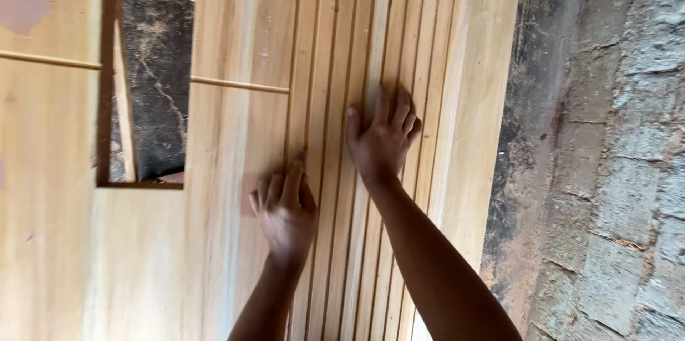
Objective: The person sands a large wooden panel with a sanding block, moving back and forth along the grain. They work across the surface and along the edges, occasionally repositioning the panel to reach different areas.
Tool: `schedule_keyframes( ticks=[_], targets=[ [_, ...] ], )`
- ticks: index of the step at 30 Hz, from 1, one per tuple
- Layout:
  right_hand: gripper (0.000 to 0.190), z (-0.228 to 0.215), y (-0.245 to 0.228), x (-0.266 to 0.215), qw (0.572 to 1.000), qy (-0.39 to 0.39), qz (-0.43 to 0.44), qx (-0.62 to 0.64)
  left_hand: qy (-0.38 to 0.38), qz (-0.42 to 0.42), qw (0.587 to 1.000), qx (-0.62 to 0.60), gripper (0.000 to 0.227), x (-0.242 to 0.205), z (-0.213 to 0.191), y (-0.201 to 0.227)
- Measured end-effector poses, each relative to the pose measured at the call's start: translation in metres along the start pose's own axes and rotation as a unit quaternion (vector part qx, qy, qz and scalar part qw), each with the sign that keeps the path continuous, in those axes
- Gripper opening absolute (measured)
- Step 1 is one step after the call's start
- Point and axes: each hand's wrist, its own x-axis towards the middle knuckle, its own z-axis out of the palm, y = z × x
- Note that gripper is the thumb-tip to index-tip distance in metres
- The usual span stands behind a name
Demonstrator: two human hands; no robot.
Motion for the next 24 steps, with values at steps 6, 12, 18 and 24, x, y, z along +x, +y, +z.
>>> schedule_keyframes(
  ticks=[6,12,18,24],
  targets=[
    [0.056,-0.033,-0.017,-0.003,0.983,0.098,-0.031,0.151,-0.031,-0.017,0.999,-0.022,0.032,0.004,-0.026,-0.018],
    [0.06,-0.054,-0.08,-0.106,0.954,0.069,-0.141,0.257,-0.018,0.064,0.994,0.085,0.046,0.03,-0.038,-0.07],
    [0.044,-0.051,-0.086,-0.112,0.944,0.005,-0.015,0.329,-0.067,0.03,0.994,0.081,0.049,0.033,-0.037,-0.063],
    [0.044,-0.058,-0.074,-0.102,0.954,0.057,-0.012,0.295,-0.071,0.031,0.992,0.095,0.048,0.04,-0.046,-0.054]
  ],
)
